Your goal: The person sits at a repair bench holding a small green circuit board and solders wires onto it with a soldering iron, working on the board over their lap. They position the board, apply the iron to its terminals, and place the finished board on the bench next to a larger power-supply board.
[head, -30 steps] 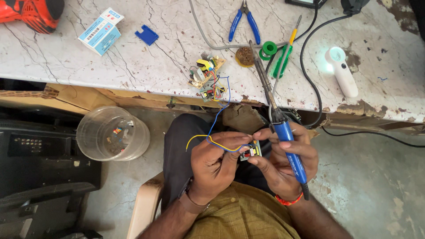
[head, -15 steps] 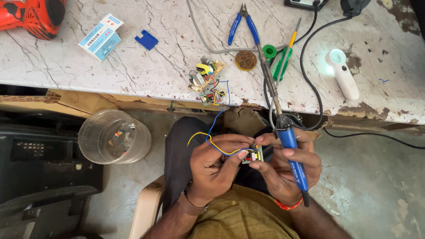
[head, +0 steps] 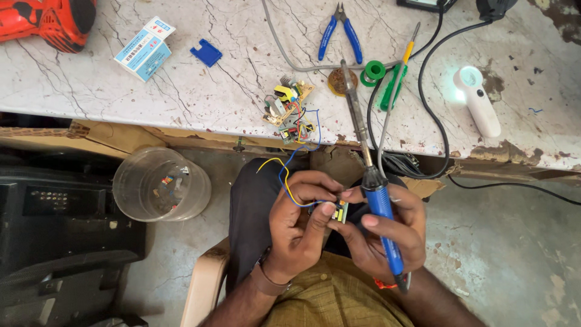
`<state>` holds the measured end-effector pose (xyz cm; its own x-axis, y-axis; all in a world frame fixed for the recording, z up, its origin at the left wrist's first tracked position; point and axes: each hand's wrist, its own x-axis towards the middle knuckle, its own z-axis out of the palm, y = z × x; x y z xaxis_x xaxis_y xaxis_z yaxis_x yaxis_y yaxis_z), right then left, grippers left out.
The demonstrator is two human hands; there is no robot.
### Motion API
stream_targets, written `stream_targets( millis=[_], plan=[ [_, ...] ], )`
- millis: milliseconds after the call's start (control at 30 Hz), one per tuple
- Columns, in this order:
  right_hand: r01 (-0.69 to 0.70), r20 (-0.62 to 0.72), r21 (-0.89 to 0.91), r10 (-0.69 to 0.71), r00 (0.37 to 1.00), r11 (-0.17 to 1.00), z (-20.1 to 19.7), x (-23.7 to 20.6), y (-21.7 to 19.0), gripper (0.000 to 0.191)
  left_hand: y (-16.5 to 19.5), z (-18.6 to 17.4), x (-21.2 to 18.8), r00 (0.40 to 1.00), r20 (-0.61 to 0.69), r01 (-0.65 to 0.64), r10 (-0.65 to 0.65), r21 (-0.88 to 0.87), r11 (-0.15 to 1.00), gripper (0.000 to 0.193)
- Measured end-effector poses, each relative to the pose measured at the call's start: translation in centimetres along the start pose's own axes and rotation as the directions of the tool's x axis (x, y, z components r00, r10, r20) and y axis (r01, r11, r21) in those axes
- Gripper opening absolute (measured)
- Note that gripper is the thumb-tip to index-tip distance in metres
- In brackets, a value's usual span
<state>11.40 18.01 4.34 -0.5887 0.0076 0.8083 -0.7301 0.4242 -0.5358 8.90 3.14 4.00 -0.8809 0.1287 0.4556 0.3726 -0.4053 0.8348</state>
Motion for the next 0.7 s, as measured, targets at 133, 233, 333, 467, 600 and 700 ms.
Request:
stream_targets(
  millis=[133,233,333,467,600,700],
  plan=[
    [-0.005,0.069,-0.037,0.007,0.998,0.999,-0.1,0.2,-0.5,0.058,-0.7,-0.1,-0.3,0.998,-0.038,0.052,-0.057,-0.131,0.99,0.012],
    [-0.022,0.08,-0.04,0.025,0.997,0.999,-0.3,-0.3,-0.9,0.055,-1.5,-0.1,-0.2,0.983,-0.075,0.134,-0.169,-0.341,0.931,0.013],
    [-0.052,0.021,0.027,0.052,0.998,0.998,-1.0,-1.2,-0.6,0.039,-2.4,-0.5,0.3,0.922,-0.187,0.175,-0.34,-0.581,0.795,0.011],
    [-0.093,-0.178,0.352,0.164,0.97,0.931,-2.6,-2.9,0.6,0.028,-3.3,-1.5,0.6,0.844,-0.207,0.229,-0.495,-0.695,0.682,0.01],
    [-0.195,-0.199,0.479,0.322,0.925,0.856,-5.8,-4.9,1.1,0.033,-3.8,-1.6,0.1,0.841,-0.189,0.235,-0.507,-0.716,0.657,0.01],
    [-0.298,-0.143,0.595,0.463,0.875,0.747,-7.8,-7.0,0.8,0.029,-4.1,-1.6,-0.1,0.837,-0.182,0.245,-0.516,-0.72,0.65,0.01]
  ],
)
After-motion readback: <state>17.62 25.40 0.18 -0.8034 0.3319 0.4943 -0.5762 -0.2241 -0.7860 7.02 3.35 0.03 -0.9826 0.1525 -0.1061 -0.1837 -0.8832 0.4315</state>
